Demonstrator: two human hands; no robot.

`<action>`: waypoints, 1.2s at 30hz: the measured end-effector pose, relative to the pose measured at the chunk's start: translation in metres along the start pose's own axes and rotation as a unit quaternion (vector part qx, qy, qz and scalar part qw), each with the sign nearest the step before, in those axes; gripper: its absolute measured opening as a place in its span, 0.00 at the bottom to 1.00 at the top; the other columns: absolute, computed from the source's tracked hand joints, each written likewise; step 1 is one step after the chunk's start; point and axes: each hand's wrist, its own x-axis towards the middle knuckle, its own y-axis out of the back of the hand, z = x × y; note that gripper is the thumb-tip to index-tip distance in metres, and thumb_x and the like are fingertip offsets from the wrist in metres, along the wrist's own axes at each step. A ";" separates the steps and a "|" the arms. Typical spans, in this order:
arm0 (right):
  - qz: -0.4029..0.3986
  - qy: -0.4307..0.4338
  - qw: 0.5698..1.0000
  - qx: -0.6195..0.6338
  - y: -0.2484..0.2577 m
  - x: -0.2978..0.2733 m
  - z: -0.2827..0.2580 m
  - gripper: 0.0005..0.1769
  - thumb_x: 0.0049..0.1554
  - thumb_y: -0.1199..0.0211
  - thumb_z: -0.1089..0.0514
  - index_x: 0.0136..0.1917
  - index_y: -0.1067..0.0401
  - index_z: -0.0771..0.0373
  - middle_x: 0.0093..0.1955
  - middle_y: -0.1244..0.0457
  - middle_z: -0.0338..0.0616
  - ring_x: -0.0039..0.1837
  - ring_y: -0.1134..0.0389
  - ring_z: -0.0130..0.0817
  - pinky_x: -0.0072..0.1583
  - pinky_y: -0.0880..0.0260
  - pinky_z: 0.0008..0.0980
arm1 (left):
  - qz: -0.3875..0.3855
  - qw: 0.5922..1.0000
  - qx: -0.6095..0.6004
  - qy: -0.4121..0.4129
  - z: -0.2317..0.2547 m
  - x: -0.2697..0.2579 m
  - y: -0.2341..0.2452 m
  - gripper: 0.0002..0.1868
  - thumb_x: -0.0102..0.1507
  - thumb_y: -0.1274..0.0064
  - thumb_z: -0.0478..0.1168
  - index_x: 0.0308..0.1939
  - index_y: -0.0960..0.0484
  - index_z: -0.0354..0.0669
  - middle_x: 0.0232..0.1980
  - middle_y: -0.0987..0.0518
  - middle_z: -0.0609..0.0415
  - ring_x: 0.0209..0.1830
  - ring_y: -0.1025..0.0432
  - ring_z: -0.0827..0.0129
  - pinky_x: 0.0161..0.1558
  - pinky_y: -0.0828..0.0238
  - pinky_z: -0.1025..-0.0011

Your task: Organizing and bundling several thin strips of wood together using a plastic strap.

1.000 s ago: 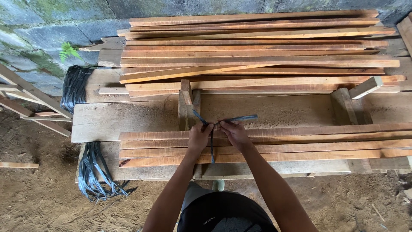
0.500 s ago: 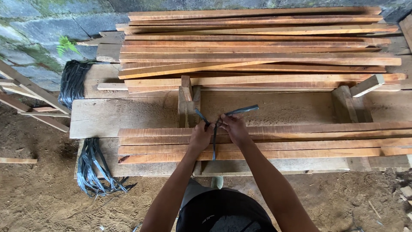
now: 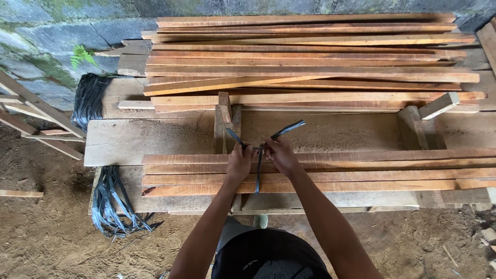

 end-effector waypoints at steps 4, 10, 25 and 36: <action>-0.043 0.001 0.997 0.058 0.004 0.000 0.001 0.08 0.66 0.43 0.58 0.51 0.28 0.66 0.39 0.32 0.43 0.38 0.32 0.28 0.43 0.29 0.32 | 0.002 0.998 -0.042 -0.047 -0.012 0.005 -0.001 0.15 0.68 0.47 0.42 0.53 0.21 0.33 0.43 0.14 0.49 0.42 0.19 0.68 0.44 0.23 0.68; -0.084 0.018 0.994 0.072 0.015 0.003 0.010 0.11 0.65 0.40 0.63 0.58 0.25 0.73 0.42 0.31 0.43 0.42 0.30 0.28 0.46 0.27 0.30 | -0.027 0.999 -0.021 -0.029 0.008 -0.002 0.001 0.16 0.65 0.41 0.44 0.47 0.16 0.32 0.39 0.13 0.48 0.40 0.18 0.68 0.42 0.23 0.68; 0.040 -0.040 0.980 -0.190 -0.024 0.007 -0.010 0.12 0.65 0.43 0.56 0.49 0.33 0.71 0.37 0.33 0.49 0.33 0.30 0.33 0.33 0.25 0.36 | 0.009 0.993 0.117 0.019 -0.031 0.007 -0.005 0.15 0.70 0.53 0.45 0.51 0.24 0.37 0.43 0.17 0.42 0.45 0.20 0.49 0.45 0.26 0.53; -0.021 -0.058 0.990 -0.129 -0.014 -0.006 -0.024 0.12 0.66 0.43 0.56 0.52 0.32 0.69 0.37 0.34 0.49 0.35 0.29 0.34 0.37 0.21 0.37 | 0.007 0.999 0.048 -0.026 -0.010 0.001 -0.002 0.15 0.68 0.47 0.42 0.51 0.22 0.33 0.43 0.16 0.43 0.45 0.18 0.56 0.45 0.23 0.60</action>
